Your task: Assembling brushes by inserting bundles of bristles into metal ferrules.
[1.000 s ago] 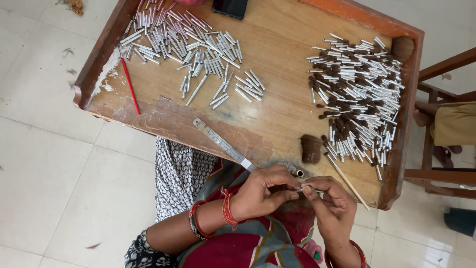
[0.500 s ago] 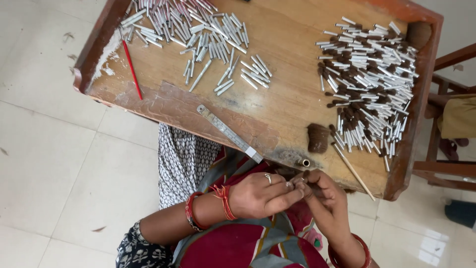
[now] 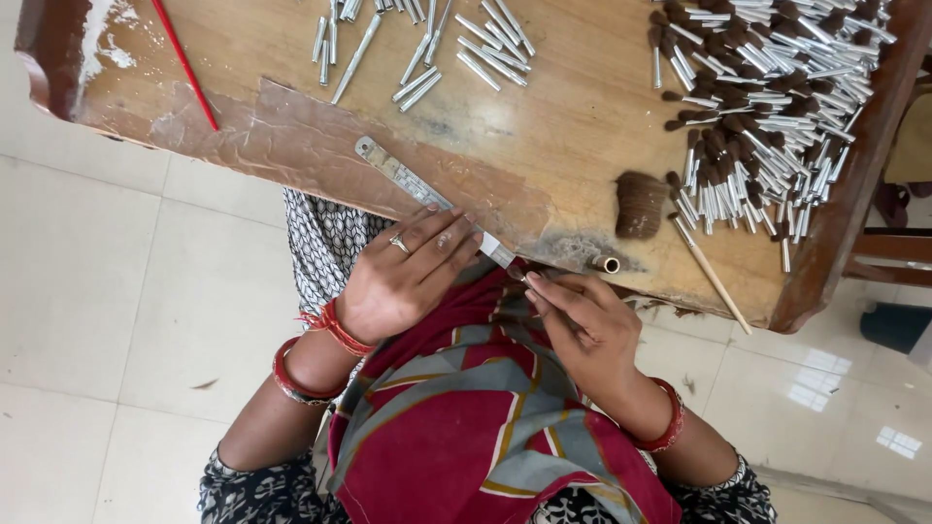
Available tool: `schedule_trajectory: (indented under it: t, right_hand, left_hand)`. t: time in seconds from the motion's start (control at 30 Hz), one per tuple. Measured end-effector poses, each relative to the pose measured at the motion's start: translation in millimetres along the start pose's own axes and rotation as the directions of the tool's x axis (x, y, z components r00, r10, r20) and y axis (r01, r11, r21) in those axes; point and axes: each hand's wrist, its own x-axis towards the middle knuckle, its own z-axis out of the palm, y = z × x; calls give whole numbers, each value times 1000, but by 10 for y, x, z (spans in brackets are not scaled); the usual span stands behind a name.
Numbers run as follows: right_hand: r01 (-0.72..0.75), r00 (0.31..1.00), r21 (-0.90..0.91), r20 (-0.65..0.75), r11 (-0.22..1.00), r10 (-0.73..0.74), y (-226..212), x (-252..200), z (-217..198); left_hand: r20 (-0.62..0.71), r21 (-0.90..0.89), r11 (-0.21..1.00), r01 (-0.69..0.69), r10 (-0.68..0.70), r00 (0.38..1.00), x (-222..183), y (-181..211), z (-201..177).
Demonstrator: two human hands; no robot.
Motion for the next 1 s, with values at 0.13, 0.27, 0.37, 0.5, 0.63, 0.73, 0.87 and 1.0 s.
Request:
schedule_trajectory:
  t: [0.13, 0.27, 0.37, 0.5, 0.63, 0.73, 0.87, 1.0]
  right_hand:
    - [60, 998, -35, 15, 998, -60, 43, 28, 48]
    - [72, 997, -26, 30, 997, -71, 63, 37, 80]
    - [75, 997, -3, 38, 997, -75, 68, 58, 96]
    - [75, 996, 18, 50, 997, -75, 45, 84, 97]
    - [70, 996, 14, 57, 997, -70, 50, 98, 107]
    - [86, 995, 6, 51, 996, -87, 12, 134, 91]
    - [119, 991, -37, 74, 992, -116, -33, 160, 78]
    - [120, 990, -44, 73, 992, -117, -35, 169, 4]
  left_hand:
    - [22, -6, 1000, 9, -9, 1000, -40, -37, 19]
    - [31, -24, 1000, 14, -13, 999, -53, -40, 20]
    - [30, -27, 999, 17, -17, 999, -56, -53, 31]
    - [27, -31, 999, 21, -20, 999, -54, -54, 33]
    - [17, -35, 999, 24, -23, 1000, -51, -43, 38]
    - [6, -39, 999, 23, -23, 1000, -35, -41, 39]
    - [-2, -22, 999, 29, -29, 1000, -18, -14, 18]
    - [-36, -24, 999, 35, -35, 999, 88, 46, 27]
